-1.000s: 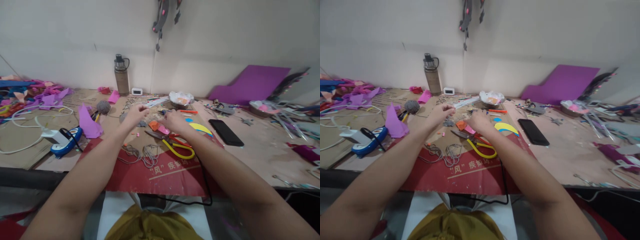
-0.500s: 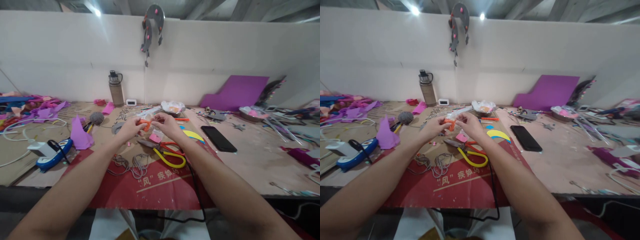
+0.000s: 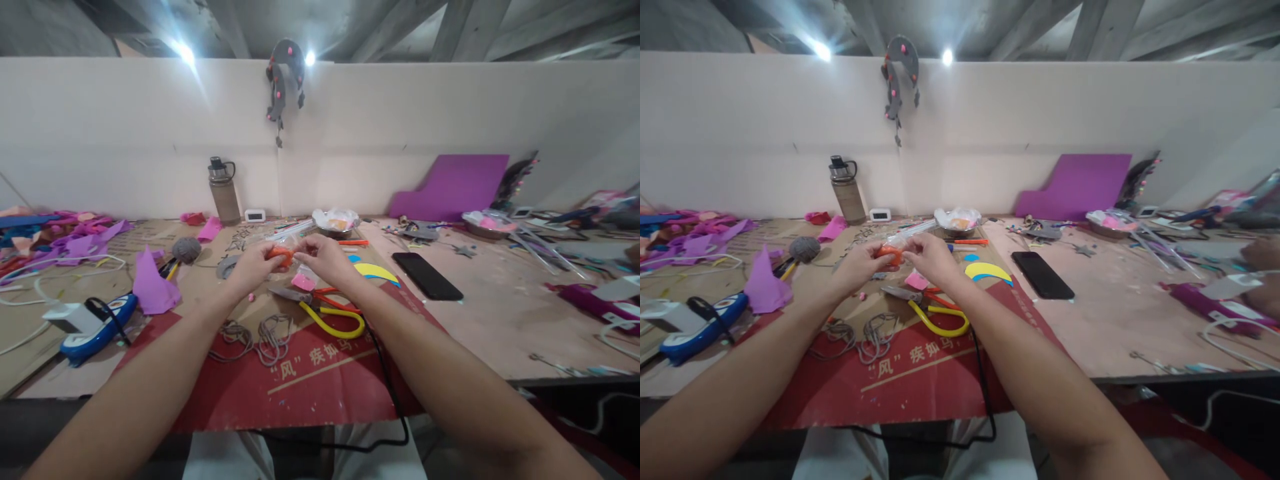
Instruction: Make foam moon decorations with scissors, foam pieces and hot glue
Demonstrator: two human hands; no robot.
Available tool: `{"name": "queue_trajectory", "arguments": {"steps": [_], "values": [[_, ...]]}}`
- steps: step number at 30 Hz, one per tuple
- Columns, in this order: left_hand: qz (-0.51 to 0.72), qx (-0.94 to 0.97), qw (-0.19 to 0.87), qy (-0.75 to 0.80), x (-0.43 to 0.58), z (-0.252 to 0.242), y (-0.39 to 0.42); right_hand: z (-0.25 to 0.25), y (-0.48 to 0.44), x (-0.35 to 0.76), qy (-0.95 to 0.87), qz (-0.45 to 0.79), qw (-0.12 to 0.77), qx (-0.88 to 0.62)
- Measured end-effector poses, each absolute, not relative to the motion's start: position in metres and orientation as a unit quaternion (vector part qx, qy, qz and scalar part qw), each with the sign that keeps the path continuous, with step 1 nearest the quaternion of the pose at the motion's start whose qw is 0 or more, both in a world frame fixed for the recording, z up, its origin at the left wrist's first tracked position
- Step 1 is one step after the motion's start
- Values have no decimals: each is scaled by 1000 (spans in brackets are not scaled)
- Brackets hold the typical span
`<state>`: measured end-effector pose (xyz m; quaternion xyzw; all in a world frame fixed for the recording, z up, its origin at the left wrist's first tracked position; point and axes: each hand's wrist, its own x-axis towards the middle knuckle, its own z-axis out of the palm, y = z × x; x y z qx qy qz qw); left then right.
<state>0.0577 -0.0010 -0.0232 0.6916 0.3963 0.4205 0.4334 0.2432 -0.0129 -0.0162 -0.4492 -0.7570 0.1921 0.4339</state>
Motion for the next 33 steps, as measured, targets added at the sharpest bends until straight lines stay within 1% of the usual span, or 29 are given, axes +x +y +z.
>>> {"name": "queue_trajectory", "arguments": {"steps": [3,6,10,12,16,20,23,26,29,31,33], "values": [[409,696,444,388,58,-23,-2,-16,-13,244,-776,175,418,-439],[394,695,463,383,59,-21,-5,-16,-12,246,-791,189,396,-427],[356,682,481,421,60,-18,-8,-16,-12,245,-807,177,368,-426],[353,669,480,445,59,-19,-7,-16,-13,243,-803,164,384,-426],[376,657,473,450,56,-21,-3,-16,-17,240,-759,155,459,-435],[389,672,458,433,54,-20,-3,-19,-15,237,-721,215,510,-417],[374,688,484,391,55,-17,-5,-21,-14,234,-696,277,541,-383],[362,705,488,365,55,-16,-6,-17,-13,234,-691,354,526,-348],[394,685,502,351,56,-16,-5,-11,-9,242,-691,395,499,-343],[418,637,550,344,56,-16,-4,-10,-4,252,-684,356,497,-397],[437,588,584,349,55,-16,-3,-12,0,262,-698,251,464,-484]]}}
